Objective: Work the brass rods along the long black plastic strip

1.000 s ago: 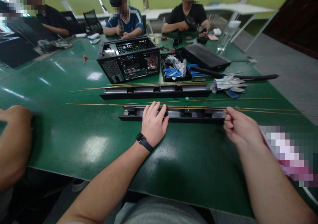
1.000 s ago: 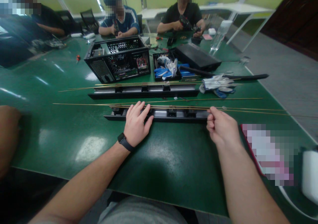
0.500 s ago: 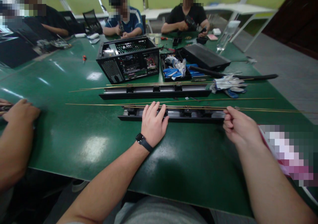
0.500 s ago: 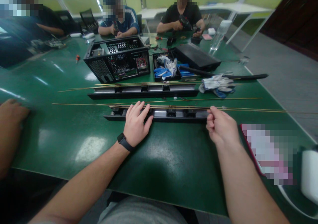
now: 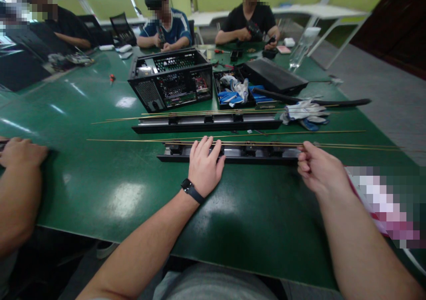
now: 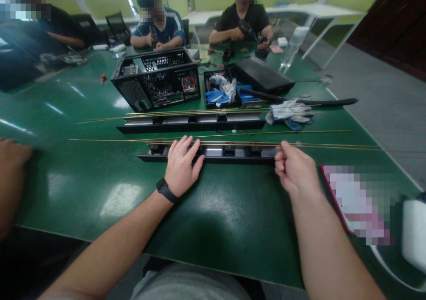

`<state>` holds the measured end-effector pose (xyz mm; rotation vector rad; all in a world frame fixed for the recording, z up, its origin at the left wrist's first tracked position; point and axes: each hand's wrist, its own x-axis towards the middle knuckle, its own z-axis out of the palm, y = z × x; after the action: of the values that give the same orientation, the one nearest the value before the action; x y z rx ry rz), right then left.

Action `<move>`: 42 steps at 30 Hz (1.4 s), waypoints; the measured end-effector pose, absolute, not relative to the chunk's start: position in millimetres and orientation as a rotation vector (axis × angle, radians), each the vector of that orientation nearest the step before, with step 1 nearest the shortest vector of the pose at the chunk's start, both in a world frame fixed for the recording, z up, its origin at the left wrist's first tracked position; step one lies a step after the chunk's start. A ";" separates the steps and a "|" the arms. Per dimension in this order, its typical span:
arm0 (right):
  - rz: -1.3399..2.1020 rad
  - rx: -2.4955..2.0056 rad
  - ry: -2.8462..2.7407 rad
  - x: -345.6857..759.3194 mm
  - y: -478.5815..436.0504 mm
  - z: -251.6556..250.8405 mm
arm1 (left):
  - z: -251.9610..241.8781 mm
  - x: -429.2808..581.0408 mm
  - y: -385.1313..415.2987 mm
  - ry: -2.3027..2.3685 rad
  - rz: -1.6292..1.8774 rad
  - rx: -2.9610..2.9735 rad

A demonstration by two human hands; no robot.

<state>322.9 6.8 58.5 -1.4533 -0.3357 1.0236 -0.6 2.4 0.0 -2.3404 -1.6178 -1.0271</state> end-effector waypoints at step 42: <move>1.098 -1.422 -0.387 318.0 2.8 61.3 | 3.1 -1.0 1.2 -1.642 -1.047 -2.367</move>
<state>318.0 2.8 61.3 -1.4224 -0.3867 1.0980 -1.0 1.2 3.1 -2.3666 -1.6420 -1.0471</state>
